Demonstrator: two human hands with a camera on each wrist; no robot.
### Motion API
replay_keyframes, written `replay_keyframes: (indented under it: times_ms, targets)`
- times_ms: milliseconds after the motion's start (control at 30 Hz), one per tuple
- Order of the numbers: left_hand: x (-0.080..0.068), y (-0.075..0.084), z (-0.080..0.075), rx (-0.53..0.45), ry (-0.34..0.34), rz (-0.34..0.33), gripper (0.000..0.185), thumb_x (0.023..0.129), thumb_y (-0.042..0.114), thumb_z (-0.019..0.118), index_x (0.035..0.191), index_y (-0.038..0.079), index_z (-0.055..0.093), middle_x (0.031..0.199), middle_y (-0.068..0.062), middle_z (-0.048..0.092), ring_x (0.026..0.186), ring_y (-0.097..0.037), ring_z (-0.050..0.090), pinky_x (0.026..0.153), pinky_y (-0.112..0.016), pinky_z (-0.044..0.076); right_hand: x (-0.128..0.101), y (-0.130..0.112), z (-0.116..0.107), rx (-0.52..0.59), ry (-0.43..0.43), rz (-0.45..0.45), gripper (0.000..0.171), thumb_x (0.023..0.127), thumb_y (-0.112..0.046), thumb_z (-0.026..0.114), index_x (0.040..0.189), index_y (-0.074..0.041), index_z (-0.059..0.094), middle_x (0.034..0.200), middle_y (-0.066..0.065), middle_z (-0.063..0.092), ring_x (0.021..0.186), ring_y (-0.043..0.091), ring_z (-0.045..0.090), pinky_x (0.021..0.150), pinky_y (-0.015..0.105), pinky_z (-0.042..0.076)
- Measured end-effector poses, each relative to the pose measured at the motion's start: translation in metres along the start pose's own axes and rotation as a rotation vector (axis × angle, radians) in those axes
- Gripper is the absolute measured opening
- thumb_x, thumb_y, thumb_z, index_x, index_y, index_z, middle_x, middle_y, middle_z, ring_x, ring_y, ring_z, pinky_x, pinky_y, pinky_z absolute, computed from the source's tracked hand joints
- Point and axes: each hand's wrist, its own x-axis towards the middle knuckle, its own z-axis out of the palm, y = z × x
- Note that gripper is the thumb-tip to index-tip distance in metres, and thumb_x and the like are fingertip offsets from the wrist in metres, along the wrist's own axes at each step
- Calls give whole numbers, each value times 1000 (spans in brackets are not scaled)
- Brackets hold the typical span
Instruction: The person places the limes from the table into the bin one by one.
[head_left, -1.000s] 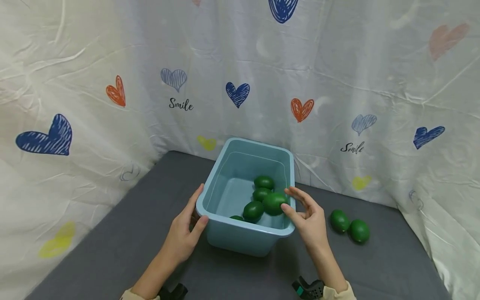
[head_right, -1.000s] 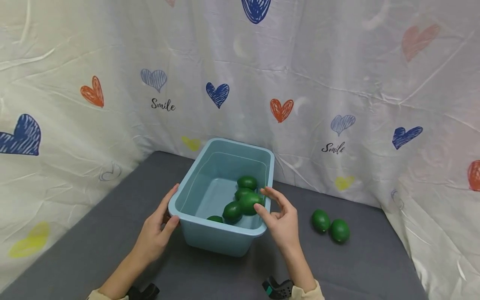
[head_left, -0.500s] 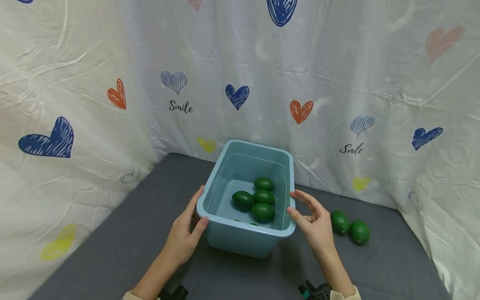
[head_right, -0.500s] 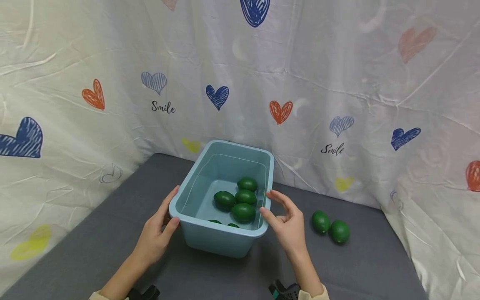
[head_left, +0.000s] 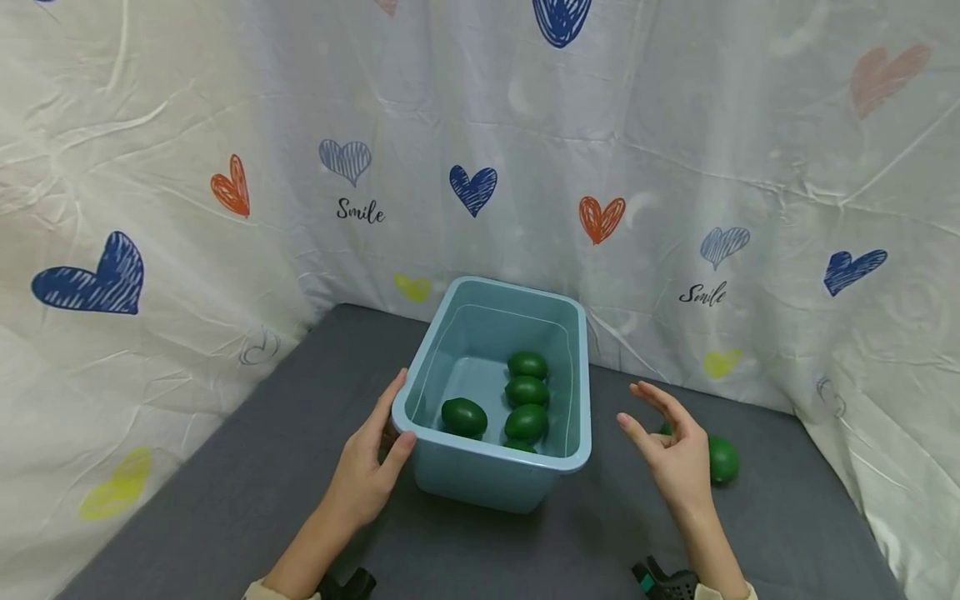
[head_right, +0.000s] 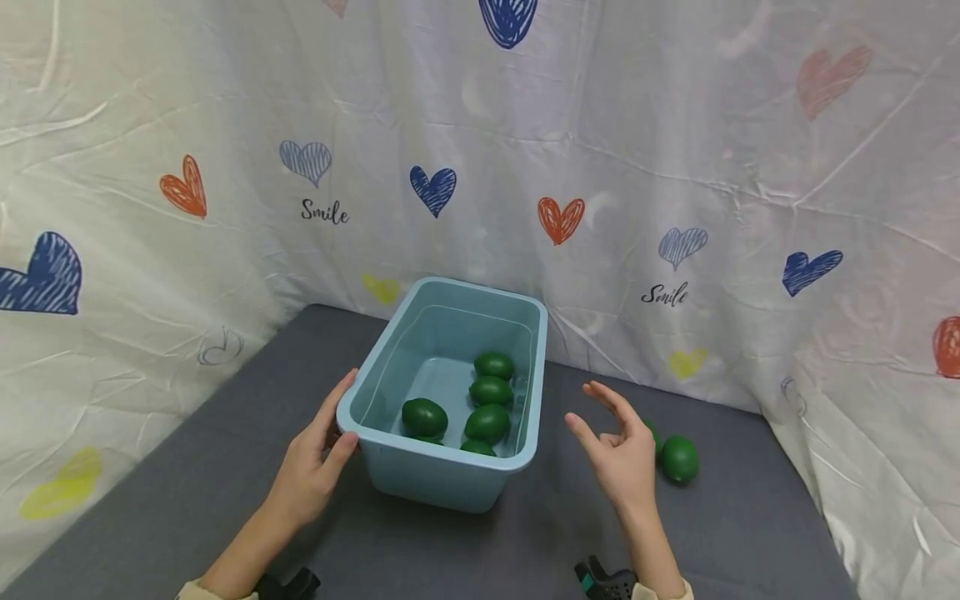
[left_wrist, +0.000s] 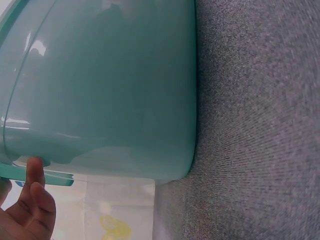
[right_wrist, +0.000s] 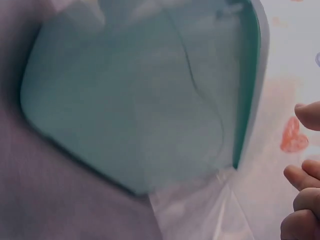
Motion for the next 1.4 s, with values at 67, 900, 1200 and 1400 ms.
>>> replay_keyframes:
  times_ms: [67, 900, 1200, 1400]
  targets:
    - [0, 0, 0, 2, -1, 1, 70, 108, 25, 61, 170, 31, 27, 108, -2, 66, 81, -11, 61, 69, -33, 54, 0, 4, -6, -62, 29, -20, 52, 95, -7, 81, 144, -13, 65, 134, -2, 69, 35, 7, 27, 38, 29, 30]
    - [0, -1, 0, 0, -11, -9, 71, 109, 23, 61, 170, 31, 26, 110, -1, 65, 83, -8, 59, 72, -32, 53, 2, 56, -50, -574, 267, 99, 58, 93, -28, 84, 144, -6, 65, 138, 17, 69, 50, 5, 55, 58, 26, 48]
    - [-1, -1, -1, -1, -13, -5, 71, 108, 23, 61, 170, 30, 27, 121, -10, 66, 84, -8, 59, 71, -32, 54, 3, 70, -62, -665, 187, 210, 76, 94, -31, 83, 153, 4, 50, 149, 28, 57, 129, 52, 55, 107, 67, 41]
    - [0, -2, -1, 1, -17, 8, 72, 108, 21, 61, 171, 30, 26, 130, -14, 65, 84, -9, 60, 72, -33, 54, 7, 79, -70, -736, 85, 305, 86, 93, -34, 82, 157, 7, 43, 153, 31, 51, 129, 55, 53, 104, 68, 43]
